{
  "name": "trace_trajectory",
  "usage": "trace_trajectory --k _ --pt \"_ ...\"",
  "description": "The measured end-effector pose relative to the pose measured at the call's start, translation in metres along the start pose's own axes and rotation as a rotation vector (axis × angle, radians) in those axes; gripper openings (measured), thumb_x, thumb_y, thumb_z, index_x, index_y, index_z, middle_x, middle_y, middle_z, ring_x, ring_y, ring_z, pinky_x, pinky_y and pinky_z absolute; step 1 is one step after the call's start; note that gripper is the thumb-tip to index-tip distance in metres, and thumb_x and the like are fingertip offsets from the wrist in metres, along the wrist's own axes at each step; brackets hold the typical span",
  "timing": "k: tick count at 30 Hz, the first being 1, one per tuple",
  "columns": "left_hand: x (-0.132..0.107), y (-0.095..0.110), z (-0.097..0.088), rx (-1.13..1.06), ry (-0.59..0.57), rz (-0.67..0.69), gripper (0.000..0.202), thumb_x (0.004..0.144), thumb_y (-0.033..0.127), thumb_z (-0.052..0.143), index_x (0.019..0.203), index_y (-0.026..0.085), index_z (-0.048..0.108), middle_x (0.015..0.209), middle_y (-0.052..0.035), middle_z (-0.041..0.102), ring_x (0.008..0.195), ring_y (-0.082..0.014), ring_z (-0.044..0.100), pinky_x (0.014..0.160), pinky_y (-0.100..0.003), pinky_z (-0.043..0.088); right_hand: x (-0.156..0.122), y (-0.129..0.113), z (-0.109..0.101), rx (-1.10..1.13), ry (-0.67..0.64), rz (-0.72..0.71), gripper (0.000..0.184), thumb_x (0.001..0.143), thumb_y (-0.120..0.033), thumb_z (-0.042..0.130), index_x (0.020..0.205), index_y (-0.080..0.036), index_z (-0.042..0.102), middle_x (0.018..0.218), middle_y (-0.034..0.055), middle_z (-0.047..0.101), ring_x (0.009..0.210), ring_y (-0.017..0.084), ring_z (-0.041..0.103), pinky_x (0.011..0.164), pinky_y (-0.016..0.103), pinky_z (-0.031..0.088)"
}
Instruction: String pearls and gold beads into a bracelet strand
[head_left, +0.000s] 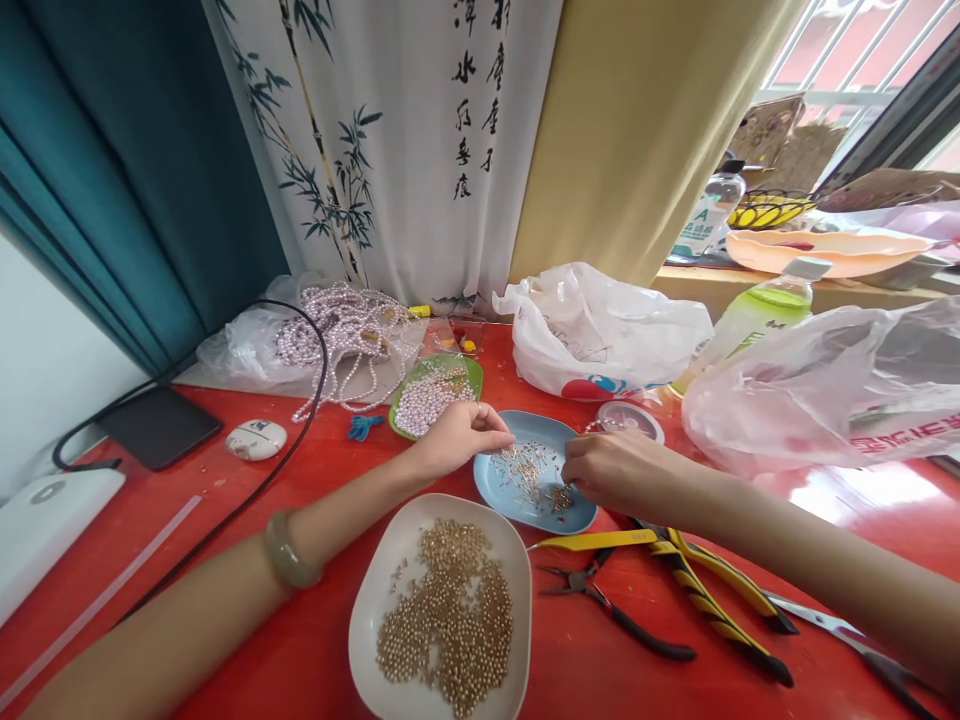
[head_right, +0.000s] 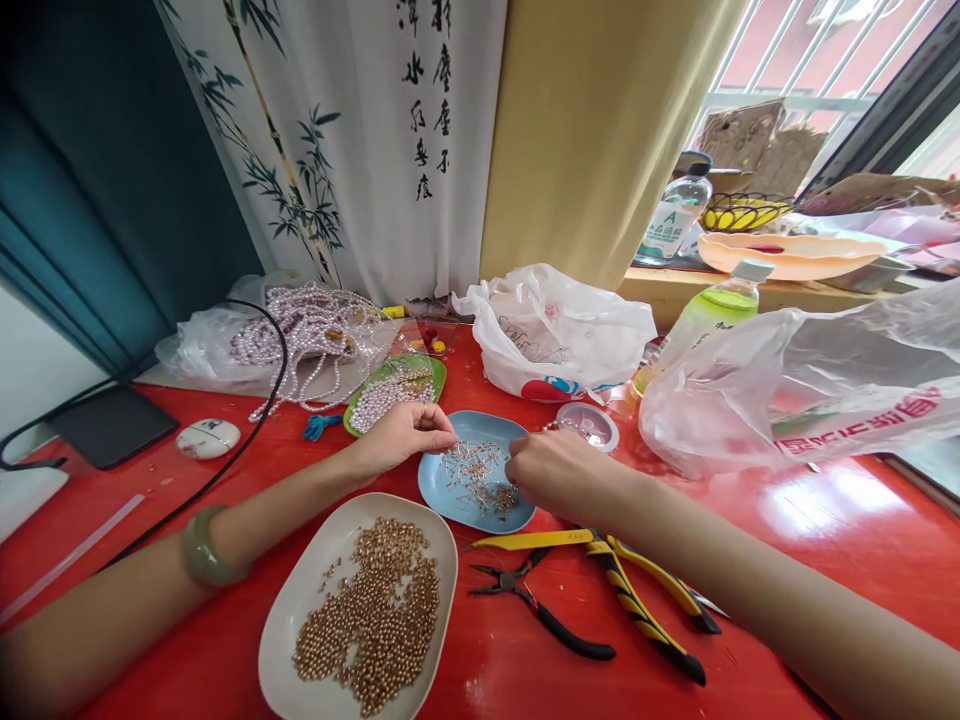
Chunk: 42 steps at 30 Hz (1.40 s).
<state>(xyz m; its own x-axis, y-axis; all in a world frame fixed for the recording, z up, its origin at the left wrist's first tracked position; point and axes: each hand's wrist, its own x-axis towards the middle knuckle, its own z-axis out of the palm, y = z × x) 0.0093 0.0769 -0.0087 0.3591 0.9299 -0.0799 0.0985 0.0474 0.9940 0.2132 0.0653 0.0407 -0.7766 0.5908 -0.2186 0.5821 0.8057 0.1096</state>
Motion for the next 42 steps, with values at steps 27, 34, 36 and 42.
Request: trace_trajectory --k 27,34,36,42 --pt "-0.001 -0.003 -0.002 0.062 -0.020 0.052 0.011 0.063 0.020 0.065 0.066 0.013 0.057 0.061 -0.0007 0.060 0.059 -0.0104 0.056 0.060 -0.024 0.043 0.005 -0.003 -0.003 0.133 -0.085 -0.008 0.023 0.069 -0.004 0.045 0.071 -0.017 0.064 0.067 0.0036 0.065 0.056 0.012 0.056 0.048 0.022 0.027" --pt "0.001 -0.005 -0.002 0.071 -0.033 0.064 0.012 0.063 0.021 0.065 0.065 0.013 0.057 0.062 -0.0011 0.060 0.060 -0.0107 0.056 0.060 -0.024 0.043 0.011 -0.003 0.002 0.074 -0.150 -0.028 0.023 0.072 -0.005 0.046 0.071 -0.015 0.066 0.070 0.0068 0.066 0.061 0.014 0.059 0.051 0.023 0.031" --pt "0.001 -0.006 -0.003 0.069 -0.035 0.069 0.012 0.063 0.022 0.065 0.066 0.013 0.057 0.062 -0.0012 0.060 0.060 -0.0107 0.056 0.060 -0.024 0.043 0.012 -0.002 0.003 0.046 -0.156 -0.036 0.021 0.072 -0.005 0.047 0.070 -0.014 0.066 0.070 0.0072 0.066 0.060 0.014 0.059 0.049 0.023 0.030" --pt "0.000 -0.004 -0.002 0.059 -0.035 0.062 0.012 0.062 0.021 0.065 0.065 0.013 0.056 0.060 -0.0006 0.059 0.058 -0.0102 0.054 0.060 -0.025 0.042 0.012 -0.007 0.005 -0.071 -0.143 -0.077 0.019 0.071 -0.001 0.049 0.072 -0.012 0.064 0.070 0.0085 0.066 0.060 0.016 0.061 0.047 0.024 0.028"
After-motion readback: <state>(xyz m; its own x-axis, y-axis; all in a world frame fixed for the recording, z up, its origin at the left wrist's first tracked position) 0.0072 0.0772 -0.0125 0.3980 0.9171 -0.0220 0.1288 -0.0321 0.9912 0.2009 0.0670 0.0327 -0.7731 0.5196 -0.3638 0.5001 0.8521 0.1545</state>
